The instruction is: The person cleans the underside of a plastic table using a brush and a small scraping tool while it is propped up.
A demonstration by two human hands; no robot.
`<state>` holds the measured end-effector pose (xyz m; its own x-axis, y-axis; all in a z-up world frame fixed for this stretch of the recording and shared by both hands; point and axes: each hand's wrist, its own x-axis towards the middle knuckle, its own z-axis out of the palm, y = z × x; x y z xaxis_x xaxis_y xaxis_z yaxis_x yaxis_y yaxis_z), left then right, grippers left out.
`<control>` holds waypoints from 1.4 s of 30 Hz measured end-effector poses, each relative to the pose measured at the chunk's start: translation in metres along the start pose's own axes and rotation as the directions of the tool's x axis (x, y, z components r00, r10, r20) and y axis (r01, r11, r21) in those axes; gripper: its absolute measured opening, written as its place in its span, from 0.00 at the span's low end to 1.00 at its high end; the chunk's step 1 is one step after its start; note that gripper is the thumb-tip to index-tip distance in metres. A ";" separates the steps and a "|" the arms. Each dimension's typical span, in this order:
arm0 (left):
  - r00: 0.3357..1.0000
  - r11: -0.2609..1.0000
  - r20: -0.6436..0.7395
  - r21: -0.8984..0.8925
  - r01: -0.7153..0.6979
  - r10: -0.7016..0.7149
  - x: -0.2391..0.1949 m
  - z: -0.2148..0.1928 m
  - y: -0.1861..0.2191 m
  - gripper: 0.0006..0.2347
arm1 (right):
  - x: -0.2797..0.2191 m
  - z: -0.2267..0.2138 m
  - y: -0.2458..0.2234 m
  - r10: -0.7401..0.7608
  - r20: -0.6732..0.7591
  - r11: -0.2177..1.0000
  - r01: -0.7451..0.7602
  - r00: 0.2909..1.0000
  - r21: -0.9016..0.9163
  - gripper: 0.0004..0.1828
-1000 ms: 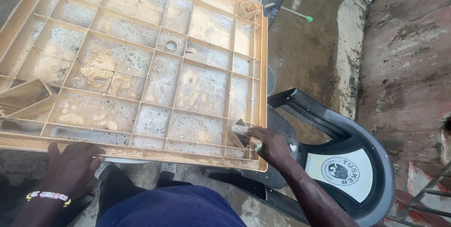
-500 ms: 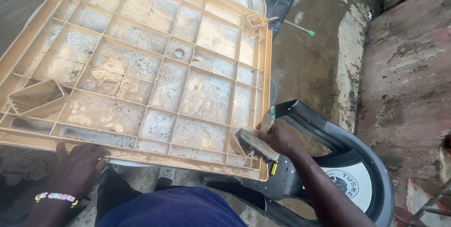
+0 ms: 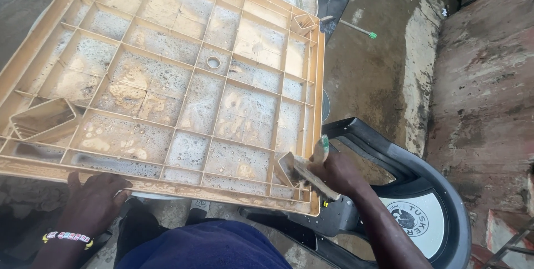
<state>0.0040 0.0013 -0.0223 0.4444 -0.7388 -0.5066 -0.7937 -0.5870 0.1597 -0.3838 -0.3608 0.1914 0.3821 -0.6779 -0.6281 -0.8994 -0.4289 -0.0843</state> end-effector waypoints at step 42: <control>1.000 0.983 0.027 0.183 0.008 -0.013 0.008 0.004 -0.004 0.15 | -0.024 0.083 0.054 0.342 -0.425 0.480 0.233 0.838 0.846 0.22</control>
<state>0.0084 -0.0008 -0.0304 0.4433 -0.7216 -0.5317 -0.8526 -0.5225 -0.0019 -0.4590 -0.3177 0.1374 0.1030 -0.9686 -0.2265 -0.5217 0.1412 -0.8413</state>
